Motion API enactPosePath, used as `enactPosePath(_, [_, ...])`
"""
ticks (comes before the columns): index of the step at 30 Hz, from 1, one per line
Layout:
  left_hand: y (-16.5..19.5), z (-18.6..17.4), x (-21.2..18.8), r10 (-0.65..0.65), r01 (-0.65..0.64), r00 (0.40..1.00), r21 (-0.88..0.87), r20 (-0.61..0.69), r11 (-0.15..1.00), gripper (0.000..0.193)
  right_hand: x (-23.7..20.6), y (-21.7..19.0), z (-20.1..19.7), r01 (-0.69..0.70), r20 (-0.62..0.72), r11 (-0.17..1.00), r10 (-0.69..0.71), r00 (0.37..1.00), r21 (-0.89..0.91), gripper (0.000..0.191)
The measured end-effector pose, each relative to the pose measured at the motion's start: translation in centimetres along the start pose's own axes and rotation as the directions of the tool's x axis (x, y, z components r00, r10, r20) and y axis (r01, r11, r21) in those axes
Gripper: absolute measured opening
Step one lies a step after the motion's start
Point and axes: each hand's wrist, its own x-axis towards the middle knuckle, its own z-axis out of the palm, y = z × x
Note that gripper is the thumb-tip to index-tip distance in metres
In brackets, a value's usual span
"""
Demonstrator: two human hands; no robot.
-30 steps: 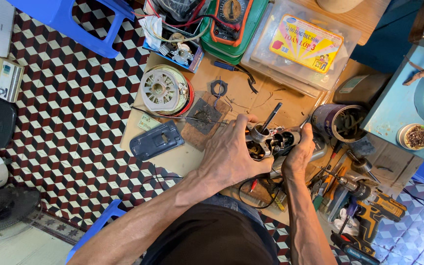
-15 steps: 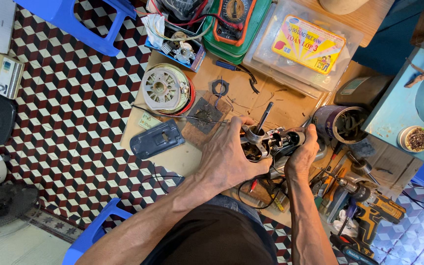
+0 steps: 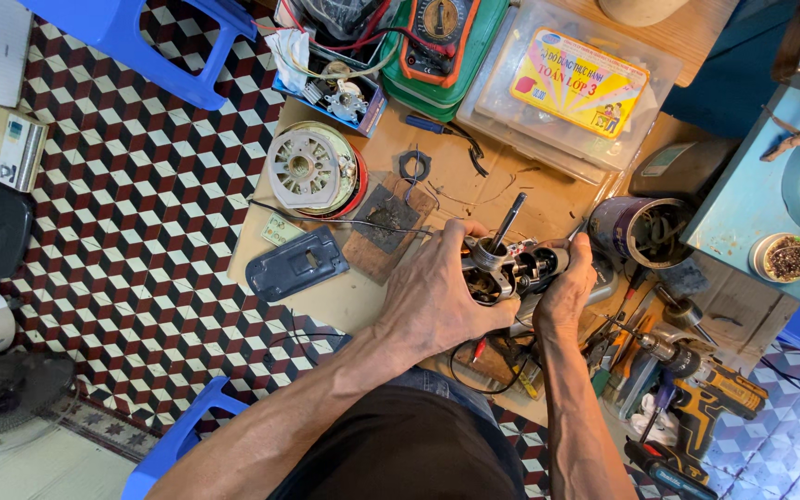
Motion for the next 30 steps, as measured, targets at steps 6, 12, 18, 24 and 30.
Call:
enactPosePath(6, [0.1, 0.3, 0.0, -0.016, 0.016, 1.0, -0.013, 0.021, 1.0, 0.084, 0.0, 0.0, -0.2, 0.019, -0.009, 1.0, -0.019, 1.0, -0.008, 0.057])
enactPosePath(12, [0.4, 1.0, -0.2, 0.035, -0.029, 0.998, 0.112, -0.056, 0.993, 0.083, -0.1, 0.8, 0.6, 0.028, -0.029, 0.999, -0.028, 0.999, -0.02, 0.056])
enactPosePath(18, [-0.2, 1.2, -0.5, 0.238, -0.215, 0.964, 0.181, -0.116, 0.96, 0.079, -0.2, 1.1, 0.6, 0.027, -0.046, 0.998, -0.03, 0.998, -0.06, 0.055])
enactPosePath(24, [-1.2, 1.1, 0.3, 0.395, -0.366, 0.916, 0.26, -0.067, 0.894, 0.079, -0.2, 1.3, 0.4, 0.015, 0.04, 0.997, -0.018, 0.999, 0.073, 0.046])
enactPosePath(30, [-1.7, 1.2, 0.7, 0.375, -0.352, 0.924, 0.21, -0.079, 0.912, 0.079, 0.0, 1.7, 0.5, 0.084, 0.004, 0.994, -0.084, 0.996, -0.065, 0.051])
